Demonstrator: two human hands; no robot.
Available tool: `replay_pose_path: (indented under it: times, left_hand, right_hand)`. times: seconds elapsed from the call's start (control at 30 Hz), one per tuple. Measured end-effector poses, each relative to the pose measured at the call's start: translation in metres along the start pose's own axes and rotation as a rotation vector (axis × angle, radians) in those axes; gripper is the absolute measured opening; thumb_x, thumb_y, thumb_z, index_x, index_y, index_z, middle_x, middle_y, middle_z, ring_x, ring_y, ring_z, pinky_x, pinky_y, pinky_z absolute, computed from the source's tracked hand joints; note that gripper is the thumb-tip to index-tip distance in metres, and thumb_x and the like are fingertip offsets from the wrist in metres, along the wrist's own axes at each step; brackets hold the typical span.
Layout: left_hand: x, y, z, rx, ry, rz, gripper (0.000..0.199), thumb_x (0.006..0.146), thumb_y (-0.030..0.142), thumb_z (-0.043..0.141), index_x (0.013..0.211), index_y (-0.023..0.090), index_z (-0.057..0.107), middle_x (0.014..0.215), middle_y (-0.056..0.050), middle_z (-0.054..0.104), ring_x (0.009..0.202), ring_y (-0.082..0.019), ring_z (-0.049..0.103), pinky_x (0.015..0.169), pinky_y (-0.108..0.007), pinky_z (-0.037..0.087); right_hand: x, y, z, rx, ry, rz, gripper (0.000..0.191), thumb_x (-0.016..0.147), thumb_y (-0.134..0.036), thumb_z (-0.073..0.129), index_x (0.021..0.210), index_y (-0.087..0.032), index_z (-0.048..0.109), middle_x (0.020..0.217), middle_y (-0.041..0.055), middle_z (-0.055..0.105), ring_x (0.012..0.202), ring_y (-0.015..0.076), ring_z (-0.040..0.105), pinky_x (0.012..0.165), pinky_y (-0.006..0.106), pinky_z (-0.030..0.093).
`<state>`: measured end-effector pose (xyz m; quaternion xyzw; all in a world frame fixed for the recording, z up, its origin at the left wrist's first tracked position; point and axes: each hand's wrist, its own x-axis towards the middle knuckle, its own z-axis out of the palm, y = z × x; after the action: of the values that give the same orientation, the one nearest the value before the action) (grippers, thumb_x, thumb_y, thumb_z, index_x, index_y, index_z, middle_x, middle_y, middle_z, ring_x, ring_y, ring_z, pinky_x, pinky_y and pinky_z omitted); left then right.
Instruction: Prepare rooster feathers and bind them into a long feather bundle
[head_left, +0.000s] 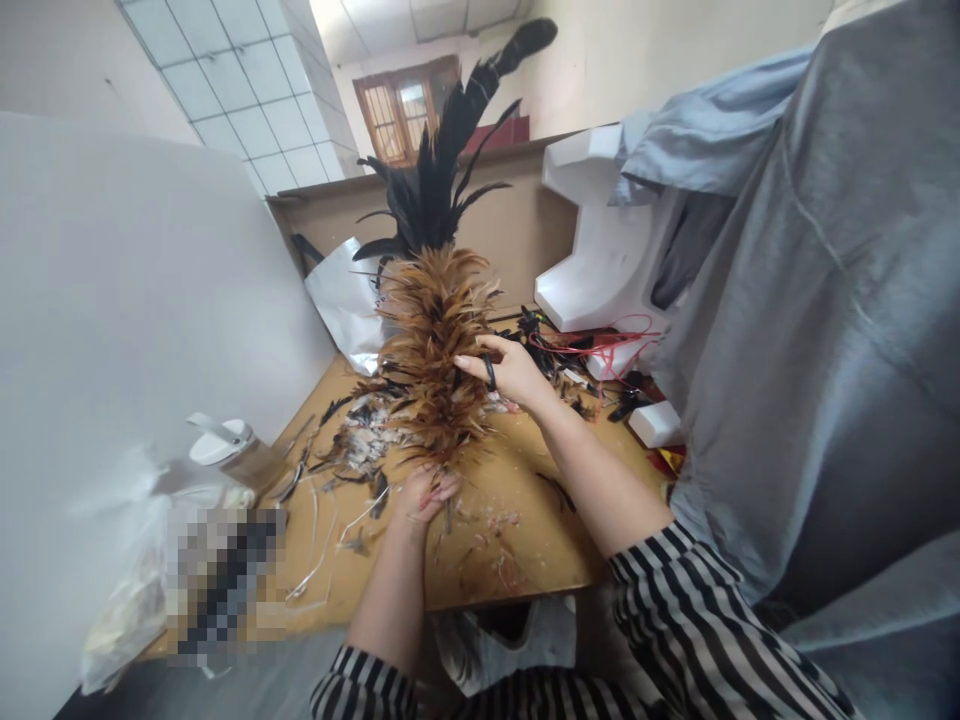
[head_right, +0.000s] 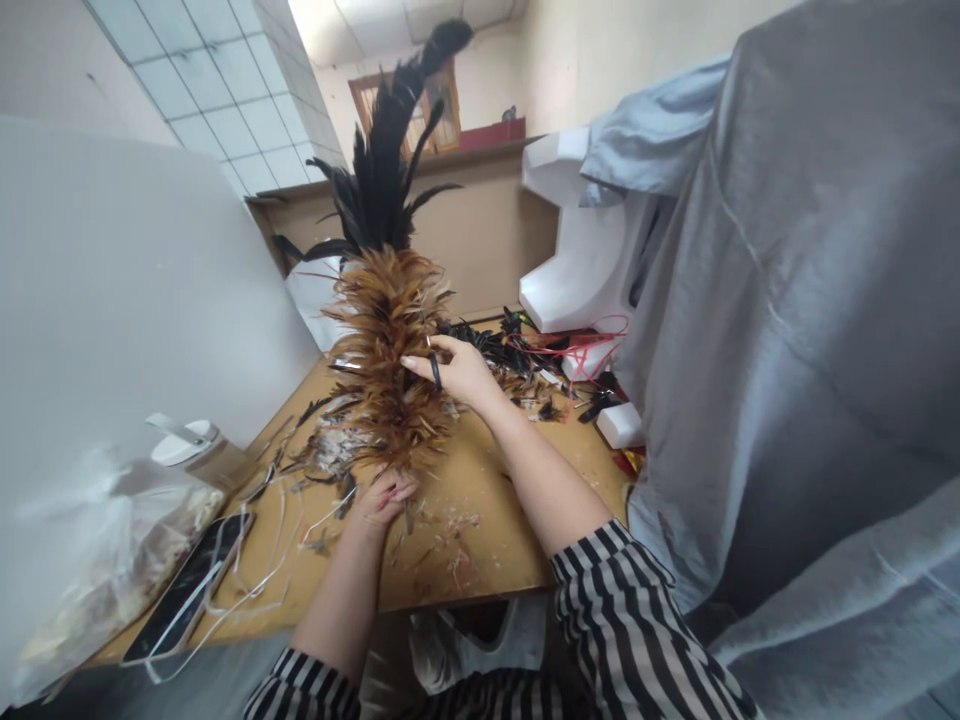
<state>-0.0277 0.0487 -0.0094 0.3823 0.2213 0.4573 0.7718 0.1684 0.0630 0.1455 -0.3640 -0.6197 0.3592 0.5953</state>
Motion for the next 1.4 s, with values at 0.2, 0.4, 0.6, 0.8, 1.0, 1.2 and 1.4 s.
replay_pose_path:
  times: [0.2,0.4,0.6,0.8,1.0,1.2,1.4]
  left_hand:
    - [0.004,-0.005,-0.011,0.016,0.047,-0.056,0.046,0.057,0.014,0.069,0.042,0.015,0.025,0.038,0.008,0.018,0.037,-0.003,0.024,0.039,-0.018,0.018]
    - [-0.001,-0.002,-0.003,0.016,0.028,-0.07,0.054,0.056,0.023,0.073,0.041,0.016,0.021,0.037,0.007,0.019,0.036,-0.002,0.023,0.039,-0.018,0.017]
    - [0.001,-0.003,-0.005,0.013,0.001,-0.034,0.058,0.054,0.028,0.075,0.04,0.016,0.02,0.033,0.008,0.014,0.034,-0.002,0.019,0.039,-0.019,0.016]
    - [-0.001,0.001,0.0,0.048,0.026,-0.044,0.054,0.055,0.026,0.073,0.043,0.017,0.022,0.035,0.009,0.017,0.035,-0.001,0.018,0.039,-0.019,0.015]
    - [-0.003,0.004,0.007,0.041,0.037,-0.027,0.051,0.054,0.027,0.076,0.046,0.016,0.026,0.039,0.009,0.019,0.036,-0.001,0.017,0.038,-0.018,0.014]
    - [0.005,0.003,0.0,-0.038,0.077,0.13,0.048,0.057,0.023,0.076,0.051,0.016,0.029,0.044,0.008,0.02,0.04,-0.003,0.023,0.038,-0.015,0.015]
    - [0.013,0.003,-0.004,0.023,0.089,0.156,0.043,0.063,0.029,0.074,0.054,0.015,0.034,0.047,0.006,0.026,0.041,-0.003,0.026,0.038,-0.014,0.014]
  right_hand:
    - [0.005,-0.008,-0.01,0.05,0.003,0.047,0.052,0.061,-0.048,0.069,0.1,-0.014,0.062,0.083,0.0027,0.065,0.073,0.0136,0.057,0.071,0.026,0.045]
    - [0.028,-0.022,-0.019,-0.037,0.031,0.055,0.05,0.062,-0.052,0.066,0.095,-0.014,0.064,0.077,0.0018,0.063,0.07,0.0132,0.055,0.066,0.026,0.046]
    - [0.043,-0.028,-0.027,-0.049,0.026,0.111,0.05,0.06,-0.057,0.066,0.083,-0.013,0.063,0.069,0.0022,0.058,0.062,0.0109,0.052,0.053,0.021,0.044]
    - [0.052,-0.028,-0.036,-0.059,0.057,0.094,0.05,0.061,-0.059,0.065,0.083,-0.014,0.062,0.069,0.0007,0.057,0.063,0.0106,0.052,0.053,0.021,0.044]
    - [0.044,-0.012,-0.05,-0.151,0.063,0.079,0.053,0.064,-0.058,0.063,0.092,-0.012,0.063,0.071,0.0018,0.059,0.061,0.011,0.052,0.051,0.021,0.043]
    - [-0.006,0.031,-0.061,-0.739,-0.062,0.162,0.058,0.06,-0.051,0.069,0.108,-0.019,0.061,0.085,0.0047,0.066,0.077,0.0187,0.059,0.068,0.028,0.045]
    - [-0.062,0.056,-0.055,-1.343,-0.35,0.385,0.051,0.06,-0.056,0.065,0.095,-0.019,0.067,0.093,0.0146,0.067,0.089,0.0309,0.061,0.071,0.035,0.043]
